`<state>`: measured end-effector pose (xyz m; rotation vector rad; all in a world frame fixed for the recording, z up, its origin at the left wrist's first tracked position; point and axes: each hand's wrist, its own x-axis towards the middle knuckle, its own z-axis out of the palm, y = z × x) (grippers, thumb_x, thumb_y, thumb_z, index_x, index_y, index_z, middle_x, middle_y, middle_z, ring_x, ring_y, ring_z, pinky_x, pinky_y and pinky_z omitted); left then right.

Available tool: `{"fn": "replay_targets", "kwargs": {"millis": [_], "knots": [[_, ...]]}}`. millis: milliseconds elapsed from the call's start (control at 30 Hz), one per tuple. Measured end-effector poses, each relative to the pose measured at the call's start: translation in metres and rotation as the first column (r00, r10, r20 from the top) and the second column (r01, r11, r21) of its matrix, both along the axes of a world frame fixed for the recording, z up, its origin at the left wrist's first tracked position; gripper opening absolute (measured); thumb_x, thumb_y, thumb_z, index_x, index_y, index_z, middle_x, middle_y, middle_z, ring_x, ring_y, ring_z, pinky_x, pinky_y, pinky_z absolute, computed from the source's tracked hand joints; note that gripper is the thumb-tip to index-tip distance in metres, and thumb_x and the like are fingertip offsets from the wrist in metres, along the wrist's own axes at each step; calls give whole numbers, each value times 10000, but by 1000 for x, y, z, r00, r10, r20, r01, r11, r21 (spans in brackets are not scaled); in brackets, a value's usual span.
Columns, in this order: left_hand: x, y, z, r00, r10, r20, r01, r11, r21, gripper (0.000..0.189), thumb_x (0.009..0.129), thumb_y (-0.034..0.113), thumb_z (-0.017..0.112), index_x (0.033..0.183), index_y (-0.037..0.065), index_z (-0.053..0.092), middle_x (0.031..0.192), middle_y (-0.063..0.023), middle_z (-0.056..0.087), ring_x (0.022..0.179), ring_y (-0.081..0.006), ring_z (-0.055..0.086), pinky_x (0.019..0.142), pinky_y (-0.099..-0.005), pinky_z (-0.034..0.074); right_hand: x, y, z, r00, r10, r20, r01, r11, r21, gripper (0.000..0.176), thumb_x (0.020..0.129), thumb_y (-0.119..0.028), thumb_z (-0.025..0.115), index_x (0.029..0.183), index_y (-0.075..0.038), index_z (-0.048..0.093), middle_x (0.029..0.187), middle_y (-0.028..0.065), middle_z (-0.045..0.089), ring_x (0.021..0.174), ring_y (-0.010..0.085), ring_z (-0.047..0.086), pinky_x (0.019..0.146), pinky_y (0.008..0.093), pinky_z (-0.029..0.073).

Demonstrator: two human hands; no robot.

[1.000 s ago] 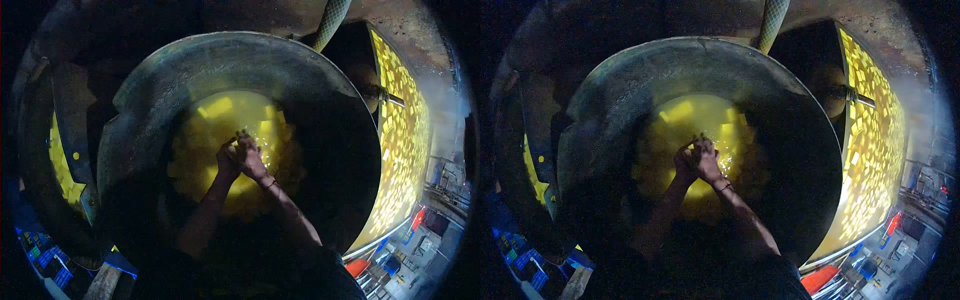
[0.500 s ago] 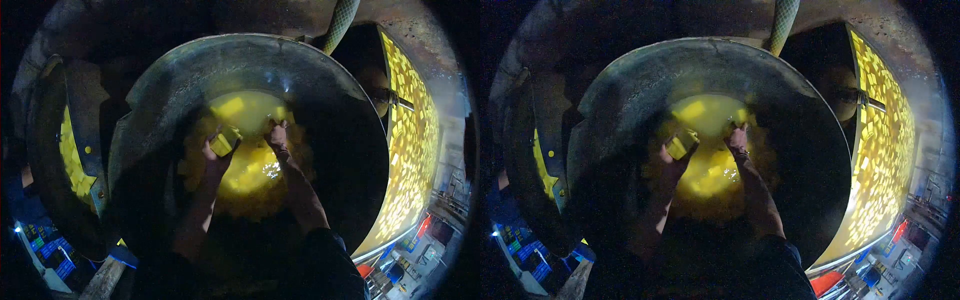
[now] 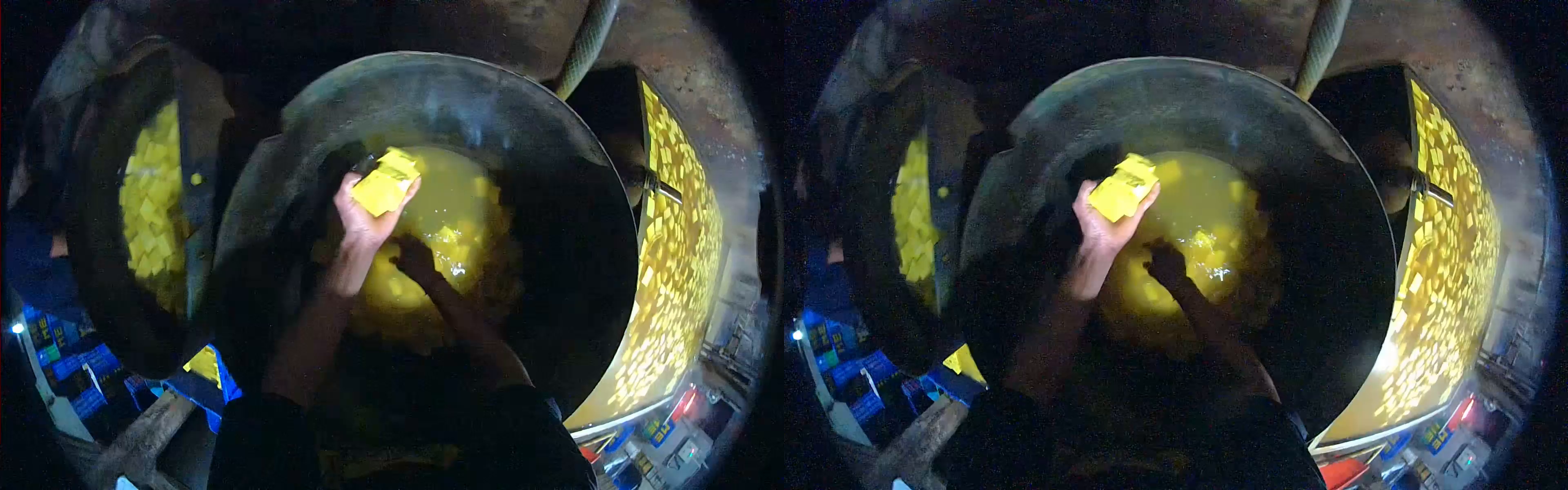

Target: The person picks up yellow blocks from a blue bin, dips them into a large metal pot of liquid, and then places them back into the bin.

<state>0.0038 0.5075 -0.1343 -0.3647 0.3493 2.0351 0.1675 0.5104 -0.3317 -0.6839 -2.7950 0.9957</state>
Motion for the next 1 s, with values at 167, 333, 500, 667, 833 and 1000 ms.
{"fn": "replay_targets", "kwargs": {"millis": [167,333,500,667,833,1000], "knots": [[-9,-15,86,999,6,41,-11,994,112,633,686,352,447,1171,-55,437,1201,-221,468,1113,-383,439,984,-549,296,-11,-44,-6,989,98,114,-104,994,45,410,638,-113,588,1046,-88,558,987,150,589,865,333,581,713,439,476],[-1,-76,168,989,138,-46,-123,961,246,635,718,465,426,1196,49,477,1230,-139,487,1145,-331,436,991,-569,250,12,-22,-62,919,339,199,-361,928,86,342,677,-350,647,858,-64,599,786,142,599,724,337,582,618,435,462],[8,-184,219,948,295,-124,-260,935,240,624,777,484,411,1261,91,425,1250,-100,486,1184,-256,423,1026,-511,174,-17,-21,138,920,323,223,81,401,-912,193,813,-249,576,858,-74,644,718,29,608,548,124,512,479,278,394],[13,-317,238,821,526,-220,-510,850,128,629,772,466,457,1265,84,379,1220,-99,492,1108,-276,472,954,-501,303,-46,-79,279,940,248,-234,-319,397,-861,319,761,-69,642,1063,3,570,891,62,636,793,132,601,711,263,495],[6,-433,237,583,745,-325,-747,648,146,688,735,422,460,1324,89,330,1235,-131,463,1121,-296,451,963,-474,329,-115,-218,431,703,483,-522,-708,409,-576,349,667,-19,729,990,-14,596,937,65,632,823,117,591,750,255,483],[-4,-527,176,606,750,-264,-795,572,-201,469,770,298,413,1153,38,486,939,-144,578,810,-267,581,755,-374,477,-164,-369,459,611,629,-481,-787,419,-453,245,630,-51,733,838,0,614,786,72,575,719,156,562,642,273,437]]}}
